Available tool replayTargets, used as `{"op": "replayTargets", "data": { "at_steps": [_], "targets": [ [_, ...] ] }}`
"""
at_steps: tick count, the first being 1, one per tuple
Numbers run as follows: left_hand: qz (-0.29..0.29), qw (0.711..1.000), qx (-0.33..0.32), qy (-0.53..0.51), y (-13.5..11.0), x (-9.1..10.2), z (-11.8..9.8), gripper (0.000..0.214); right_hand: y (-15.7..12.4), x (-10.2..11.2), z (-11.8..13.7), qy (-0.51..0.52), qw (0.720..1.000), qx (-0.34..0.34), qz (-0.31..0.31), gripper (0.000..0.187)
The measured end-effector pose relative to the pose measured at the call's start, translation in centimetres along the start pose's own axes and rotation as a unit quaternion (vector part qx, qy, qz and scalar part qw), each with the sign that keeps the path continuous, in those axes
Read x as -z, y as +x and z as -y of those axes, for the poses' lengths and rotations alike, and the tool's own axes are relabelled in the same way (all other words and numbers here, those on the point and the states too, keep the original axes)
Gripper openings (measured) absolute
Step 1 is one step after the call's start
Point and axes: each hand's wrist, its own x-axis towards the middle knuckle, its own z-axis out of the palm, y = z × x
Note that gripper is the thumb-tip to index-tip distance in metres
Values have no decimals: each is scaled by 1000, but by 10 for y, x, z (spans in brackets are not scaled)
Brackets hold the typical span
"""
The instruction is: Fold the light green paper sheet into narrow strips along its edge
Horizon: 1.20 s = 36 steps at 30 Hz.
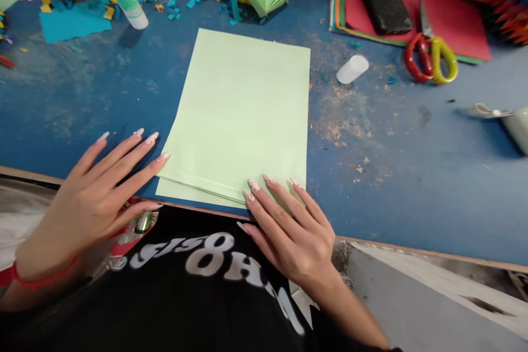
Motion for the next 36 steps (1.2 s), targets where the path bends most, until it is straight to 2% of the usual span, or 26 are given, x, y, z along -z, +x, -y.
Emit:
{"op": "replayTargets", "data": {
  "at_steps": [2,4,9,13,16,20,22,24,29,33,36],
  "targets": [
    [-10,1000,7,4,0,5,-2,82,7,0,1,-4,1000,-8,-13,50],
    [-43,999,6,-2,-1,11,-4,82,17,0,1,2,1000,-6,-25,53],
    [-190,977,19,-89,-2,13,-22,62,41,3,0,33,999,38,-15,50],
    [-218,950,135,-176,4,4,-53,50,49,4,0,43,999,34,-3,44],
    [-252,929,188,-194,16,2,-69,28,49,2,4,81,996,-5,-27,49],
    [-249,934,204,-156,36,3,-71,13,50,-2,17,153,984,-58,-76,57],
    [-260,936,191,-143,45,1,-68,18,53,-3,25,168,979,-69,-94,53],
    [-251,933,188,-178,52,-1,-67,29,56,-5,31,176,976,-71,-107,46],
    [-230,888,229,-325,59,-6,-73,45,66,-13,37,156,981,-54,-100,32],
    [-203,851,264,-405,52,-3,-76,37,64,-15,39,182,981,-26,-61,36],
    [-176,832,249,-463,45,1,-75,33,58,-14,41,204,978,-14,-36,37]
  ]
}}
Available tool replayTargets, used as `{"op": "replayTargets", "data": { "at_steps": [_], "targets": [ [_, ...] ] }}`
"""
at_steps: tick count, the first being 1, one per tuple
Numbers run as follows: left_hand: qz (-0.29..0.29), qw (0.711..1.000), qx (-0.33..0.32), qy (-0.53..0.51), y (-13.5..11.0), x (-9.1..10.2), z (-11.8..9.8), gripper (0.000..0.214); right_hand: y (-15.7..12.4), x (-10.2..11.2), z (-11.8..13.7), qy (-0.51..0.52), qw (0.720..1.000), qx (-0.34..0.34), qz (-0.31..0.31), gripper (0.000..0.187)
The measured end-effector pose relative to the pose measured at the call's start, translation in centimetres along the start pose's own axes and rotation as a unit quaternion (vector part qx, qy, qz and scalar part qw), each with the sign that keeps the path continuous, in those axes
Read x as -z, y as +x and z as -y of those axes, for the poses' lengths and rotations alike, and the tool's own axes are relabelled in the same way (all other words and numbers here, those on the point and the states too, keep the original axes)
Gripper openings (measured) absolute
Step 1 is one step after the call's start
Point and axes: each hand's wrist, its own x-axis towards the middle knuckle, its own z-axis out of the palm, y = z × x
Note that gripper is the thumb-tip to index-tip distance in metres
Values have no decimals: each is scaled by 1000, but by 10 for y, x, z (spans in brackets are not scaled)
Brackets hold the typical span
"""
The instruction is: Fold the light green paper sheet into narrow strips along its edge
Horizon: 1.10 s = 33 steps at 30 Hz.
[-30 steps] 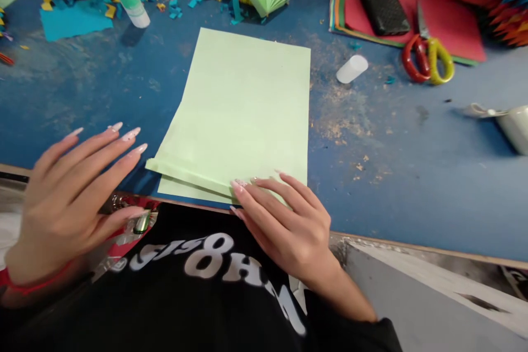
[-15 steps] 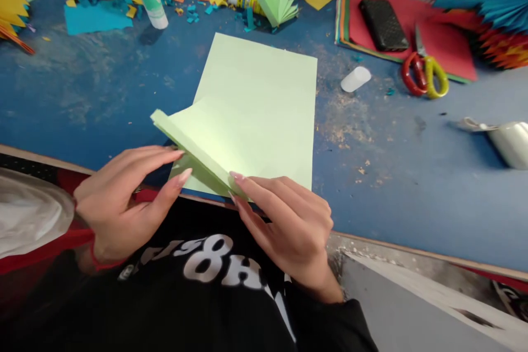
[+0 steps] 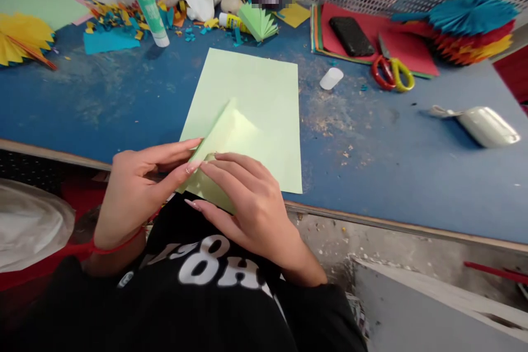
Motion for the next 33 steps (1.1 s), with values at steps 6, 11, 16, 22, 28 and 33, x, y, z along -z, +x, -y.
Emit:
{"op": "replayTargets", "data": {
  "at_steps": [6,11,16,22,28,33],
  "targets": [
    [80,997,-14,-11,-8,12,-1,39,-14,4,7,-2,1000,12,-3,32],
    [156,977,-127,75,-12,17,-6,39,-25,13,10,-87,993,70,-32,34],
    [166,957,-208,118,-8,20,-14,35,-33,26,8,-312,934,82,-154,30],
    [201,934,-257,146,8,26,-25,29,-21,40,-5,-181,979,88,-42,26],
    [184,904,-298,244,25,33,-23,24,0,34,-20,-96,992,80,-10,29],
    [178,842,-395,321,38,31,-14,28,6,37,-30,-113,990,83,-11,26]
  ]
}}
